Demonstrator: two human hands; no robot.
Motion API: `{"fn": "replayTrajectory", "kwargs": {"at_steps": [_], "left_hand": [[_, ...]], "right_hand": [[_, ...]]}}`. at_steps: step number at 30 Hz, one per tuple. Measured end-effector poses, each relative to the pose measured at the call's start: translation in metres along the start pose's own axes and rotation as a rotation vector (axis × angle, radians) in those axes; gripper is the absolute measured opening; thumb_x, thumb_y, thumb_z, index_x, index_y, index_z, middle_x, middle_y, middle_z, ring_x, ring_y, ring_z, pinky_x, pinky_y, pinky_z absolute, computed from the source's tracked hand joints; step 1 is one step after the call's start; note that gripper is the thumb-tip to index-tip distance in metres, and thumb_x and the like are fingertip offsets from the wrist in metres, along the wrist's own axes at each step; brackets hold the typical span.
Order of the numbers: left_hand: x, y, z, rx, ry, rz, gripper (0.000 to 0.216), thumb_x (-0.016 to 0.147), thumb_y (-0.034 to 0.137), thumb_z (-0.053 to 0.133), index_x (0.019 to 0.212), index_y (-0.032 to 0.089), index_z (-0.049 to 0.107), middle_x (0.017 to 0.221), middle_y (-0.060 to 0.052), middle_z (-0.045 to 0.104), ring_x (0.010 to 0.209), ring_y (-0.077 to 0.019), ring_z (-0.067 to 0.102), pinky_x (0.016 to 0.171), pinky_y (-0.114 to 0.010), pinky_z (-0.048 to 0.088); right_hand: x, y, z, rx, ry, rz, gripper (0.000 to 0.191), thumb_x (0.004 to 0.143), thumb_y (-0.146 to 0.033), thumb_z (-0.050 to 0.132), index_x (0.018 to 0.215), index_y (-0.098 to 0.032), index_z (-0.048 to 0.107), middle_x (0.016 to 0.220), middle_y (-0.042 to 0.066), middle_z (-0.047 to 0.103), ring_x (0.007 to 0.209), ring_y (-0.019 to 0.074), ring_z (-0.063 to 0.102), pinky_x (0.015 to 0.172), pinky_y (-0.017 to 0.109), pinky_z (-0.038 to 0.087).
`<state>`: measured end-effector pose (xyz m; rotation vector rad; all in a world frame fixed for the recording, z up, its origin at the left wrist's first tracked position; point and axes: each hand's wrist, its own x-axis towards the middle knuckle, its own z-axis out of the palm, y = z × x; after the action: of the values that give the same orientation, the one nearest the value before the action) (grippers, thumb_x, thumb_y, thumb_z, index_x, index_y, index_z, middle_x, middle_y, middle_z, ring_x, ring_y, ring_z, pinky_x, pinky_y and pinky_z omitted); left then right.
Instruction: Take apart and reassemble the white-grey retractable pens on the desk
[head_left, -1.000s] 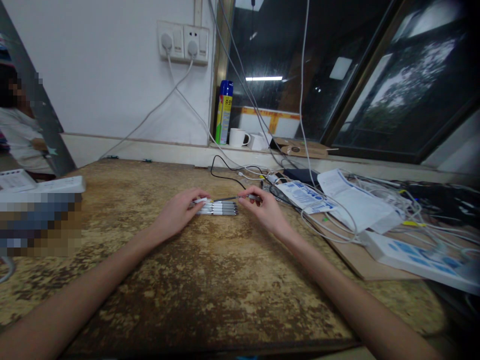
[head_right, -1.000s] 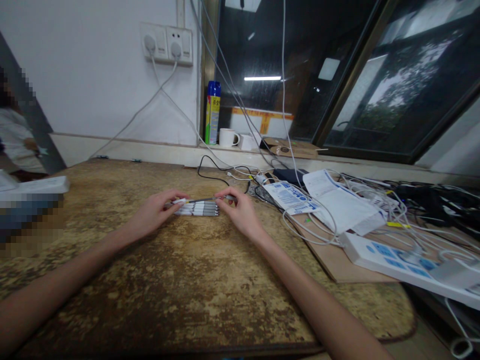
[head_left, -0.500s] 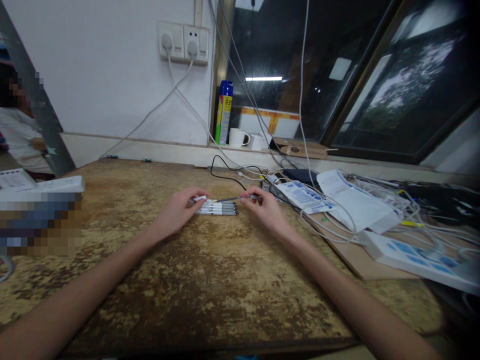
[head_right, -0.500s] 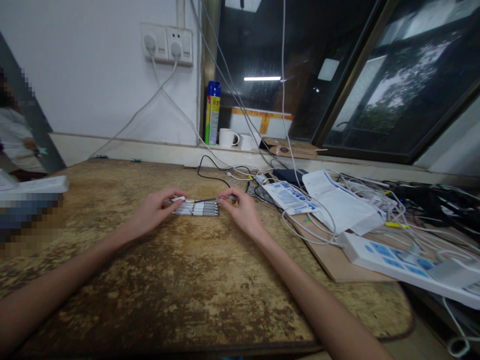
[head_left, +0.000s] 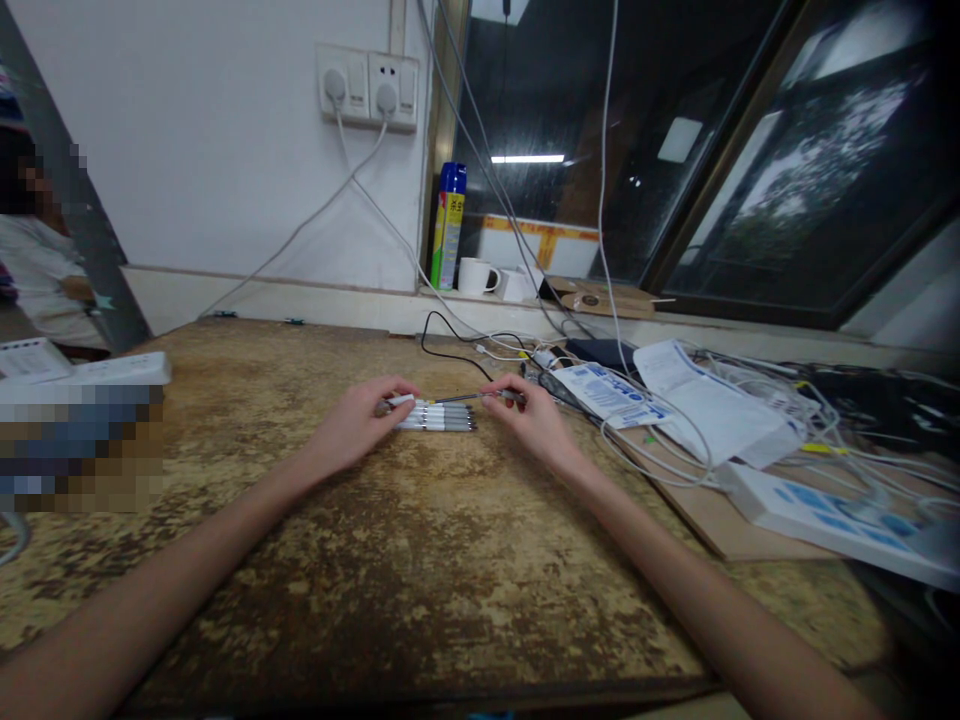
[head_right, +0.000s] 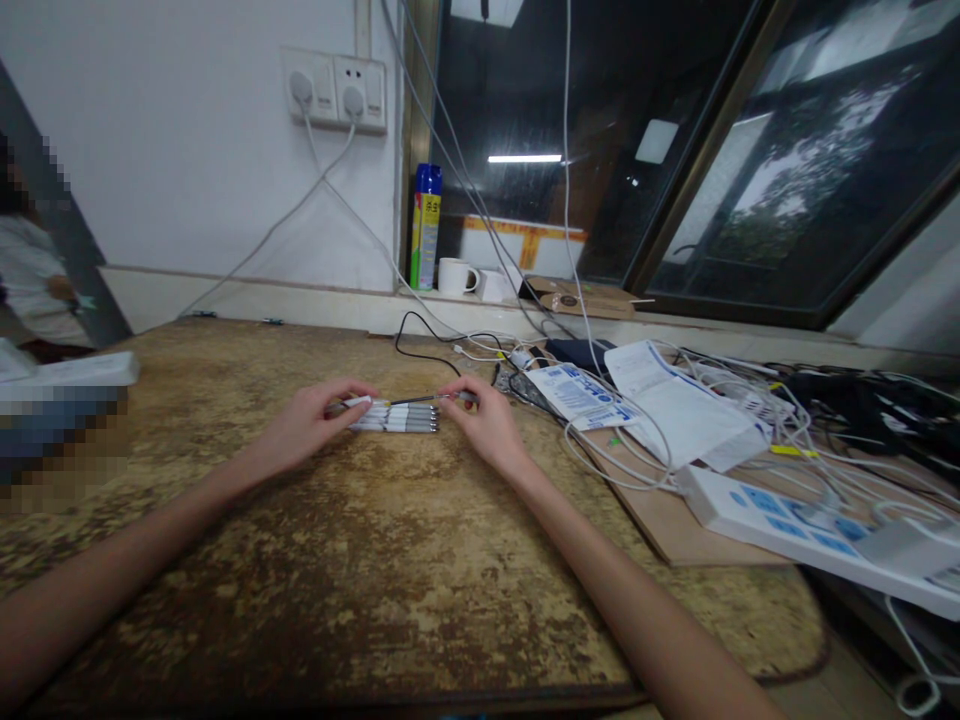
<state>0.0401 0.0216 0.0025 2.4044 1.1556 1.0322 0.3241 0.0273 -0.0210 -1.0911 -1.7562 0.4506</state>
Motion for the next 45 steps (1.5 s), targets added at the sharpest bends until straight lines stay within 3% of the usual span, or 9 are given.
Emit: {"fn": "replayTrajectory", "kwargs": {"at_steps": [29,37,45], "left_hand": [[0.0008,-0.0021,-0.0016,-0.004,-0.03,-0.019,0.034,0.105,0.041,0.049,0.116,0.021,0.073,0.117,-0.006,0.076,0.107,-0.0261,0.068,0.097,-0.039,0.049],[0.0017,-0.0033,0.0,-0.015,-0.03,-0.003,0.036,0.105,0.044,0.048,0.114,0.02,0.074,0.115,-0.007,0.076,0.106,-0.0269,0.068,0.096,-0.041,0.049],[0.0011,-0.0027,0.0004,-0.023,-0.031,-0.005,0.033,0.106,0.042,0.049,0.114,0.022,0.074,0.116,-0.006,0.076,0.107,-0.0262,0.068,0.097,-0.039,0.049]], "right_hand": [[-0.0016,-0.0057,-0.0007,0.016,-0.046,-0.008,0.023,0.094,-0.038,0.066,0.101,-0.019,0.076,0.093,0.005,0.075,0.08,0.0205,0.061,0.071,0.031,0.04],[-0.0014,-0.0071,0.0016,0.001,-0.066,0.008,0.03,0.098,-0.045,0.059,0.095,-0.019,0.075,0.094,0.005,0.075,0.087,0.0226,0.063,0.077,0.032,0.042],[-0.0004,-0.0079,0.0004,0.031,-0.093,0.052,0.041,0.101,-0.048,0.053,0.08,-0.019,0.072,0.081,0.003,0.072,0.081,0.0213,0.061,0.078,0.031,0.041]]}}
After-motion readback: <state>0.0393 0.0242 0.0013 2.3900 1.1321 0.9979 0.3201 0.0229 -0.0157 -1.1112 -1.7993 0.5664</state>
